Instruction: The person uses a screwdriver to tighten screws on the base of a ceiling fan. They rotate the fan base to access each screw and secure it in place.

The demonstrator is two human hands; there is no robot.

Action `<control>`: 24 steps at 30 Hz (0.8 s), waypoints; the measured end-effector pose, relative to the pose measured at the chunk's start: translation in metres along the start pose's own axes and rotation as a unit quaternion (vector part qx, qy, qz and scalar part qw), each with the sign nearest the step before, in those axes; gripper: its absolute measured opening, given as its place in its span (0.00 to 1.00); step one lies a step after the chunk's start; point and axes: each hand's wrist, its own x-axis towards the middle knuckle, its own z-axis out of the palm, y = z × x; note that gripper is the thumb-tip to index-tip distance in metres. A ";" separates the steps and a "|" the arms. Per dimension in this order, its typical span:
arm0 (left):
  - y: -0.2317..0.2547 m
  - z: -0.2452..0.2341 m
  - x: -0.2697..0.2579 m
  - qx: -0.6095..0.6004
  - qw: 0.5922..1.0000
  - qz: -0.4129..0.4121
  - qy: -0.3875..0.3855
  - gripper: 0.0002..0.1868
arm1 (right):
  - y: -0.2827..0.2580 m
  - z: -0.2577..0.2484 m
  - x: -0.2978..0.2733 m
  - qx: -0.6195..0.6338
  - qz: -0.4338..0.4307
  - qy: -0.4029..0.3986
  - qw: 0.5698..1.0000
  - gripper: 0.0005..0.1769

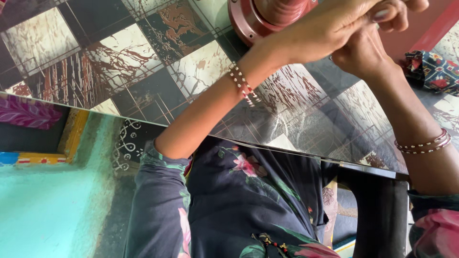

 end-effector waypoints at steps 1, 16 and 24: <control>0.004 -0.005 0.001 -0.013 1.000 0.005 -0.018 0.08 | 0.005 0.004 -0.002 0.003 0.003 -0.004 1.000 0.18; -0.009 0.022 0.009 0.065 0.985 -0.147 0.056 0.10 | -0.015 0.001 -0.014 0.022 0.049 0.016 0.998 0.11; 0.001 0.025 0.020 0.126 0.983 -0.033 0.130 0.09 | -0.075 -0.021 0.010 0.053 0.131 0.070 0.987 0.06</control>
